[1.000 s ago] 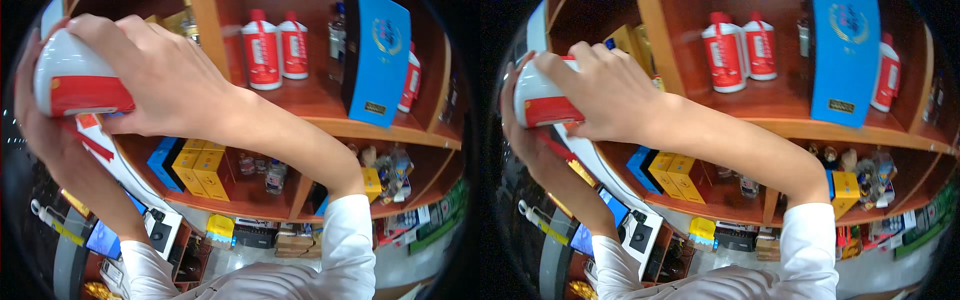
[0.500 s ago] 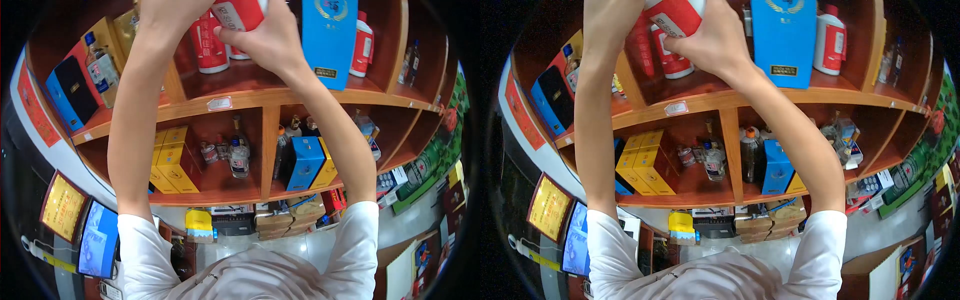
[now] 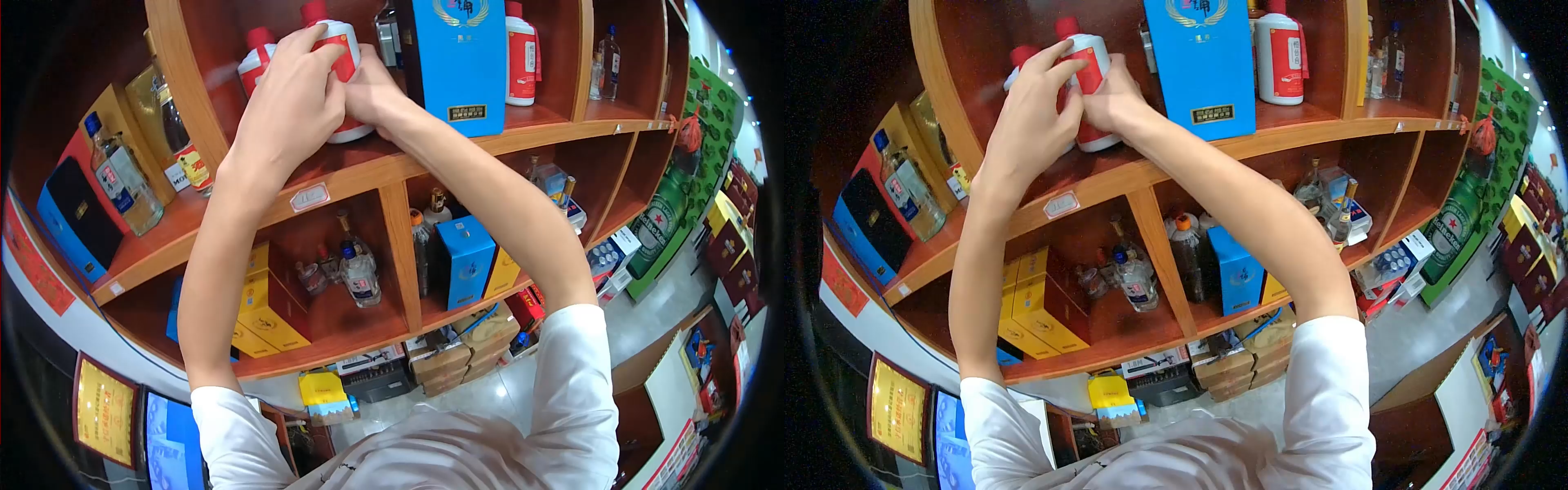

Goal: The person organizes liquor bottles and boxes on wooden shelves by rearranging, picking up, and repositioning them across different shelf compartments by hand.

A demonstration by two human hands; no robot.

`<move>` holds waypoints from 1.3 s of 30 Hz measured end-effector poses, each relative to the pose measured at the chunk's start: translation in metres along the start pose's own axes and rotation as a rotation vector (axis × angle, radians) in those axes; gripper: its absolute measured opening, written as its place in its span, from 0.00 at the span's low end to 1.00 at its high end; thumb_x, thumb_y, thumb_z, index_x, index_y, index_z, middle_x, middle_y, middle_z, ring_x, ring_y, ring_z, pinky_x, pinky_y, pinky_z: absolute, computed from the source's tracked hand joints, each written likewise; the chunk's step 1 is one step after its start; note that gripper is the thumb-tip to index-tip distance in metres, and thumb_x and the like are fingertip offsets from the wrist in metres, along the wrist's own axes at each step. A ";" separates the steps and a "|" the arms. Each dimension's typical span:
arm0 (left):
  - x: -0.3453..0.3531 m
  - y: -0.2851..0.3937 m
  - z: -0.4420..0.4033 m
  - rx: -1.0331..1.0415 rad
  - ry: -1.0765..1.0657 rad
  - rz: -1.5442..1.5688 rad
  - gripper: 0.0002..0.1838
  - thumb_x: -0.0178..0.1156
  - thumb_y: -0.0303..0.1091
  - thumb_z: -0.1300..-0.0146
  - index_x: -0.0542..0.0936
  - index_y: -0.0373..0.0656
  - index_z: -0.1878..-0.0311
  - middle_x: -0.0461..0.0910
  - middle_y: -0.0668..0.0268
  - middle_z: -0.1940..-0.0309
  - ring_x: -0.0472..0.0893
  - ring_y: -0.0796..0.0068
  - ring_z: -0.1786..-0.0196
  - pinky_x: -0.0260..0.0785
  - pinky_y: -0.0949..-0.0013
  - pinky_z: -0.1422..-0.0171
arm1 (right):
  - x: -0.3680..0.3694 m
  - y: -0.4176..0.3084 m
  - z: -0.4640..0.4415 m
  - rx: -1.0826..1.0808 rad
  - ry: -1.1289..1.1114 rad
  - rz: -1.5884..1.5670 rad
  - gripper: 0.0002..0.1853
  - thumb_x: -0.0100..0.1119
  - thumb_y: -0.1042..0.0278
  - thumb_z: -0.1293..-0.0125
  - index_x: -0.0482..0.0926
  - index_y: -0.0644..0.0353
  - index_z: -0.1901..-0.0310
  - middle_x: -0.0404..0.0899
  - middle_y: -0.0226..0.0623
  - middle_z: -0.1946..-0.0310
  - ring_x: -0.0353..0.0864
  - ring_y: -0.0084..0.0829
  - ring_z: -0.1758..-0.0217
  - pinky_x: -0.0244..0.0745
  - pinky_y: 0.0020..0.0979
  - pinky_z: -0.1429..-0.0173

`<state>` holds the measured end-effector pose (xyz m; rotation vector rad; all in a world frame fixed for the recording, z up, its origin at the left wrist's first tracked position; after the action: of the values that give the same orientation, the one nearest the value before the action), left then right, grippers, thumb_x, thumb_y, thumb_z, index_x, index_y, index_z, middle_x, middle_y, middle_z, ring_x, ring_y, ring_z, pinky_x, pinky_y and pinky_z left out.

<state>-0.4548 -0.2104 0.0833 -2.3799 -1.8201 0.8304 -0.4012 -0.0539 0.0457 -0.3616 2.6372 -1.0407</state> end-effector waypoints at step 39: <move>-0.050 0.043 0.026 0.126 0.290 0.091 0.09 0.68 0.27 0.50 0.84 0.38 0.64 0.83 0.58 0.54 0.84 0.56 0.50 0.79 0.60 0.45 | 0.006 -0.046 0.045 -0.481 0.041 0.826 0.54 0.67 0.57 0.35 0.42 0.69 0.20 0.54 0.74 0.25 0.59 0.69 0.22 0.64 0.55 0.22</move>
<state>-0.4366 -0.2764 0.0661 -2.3710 -1.5168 0.5515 -0.3849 -0.1165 0.0454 0.6248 2.6167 -0.1521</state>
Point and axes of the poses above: each hand's wrist, its own z-axis away from the middle knuckle, its own x-axis out of the palm, y = z × x, the point moved 5 cm from there along -z, towards the middle knuckle
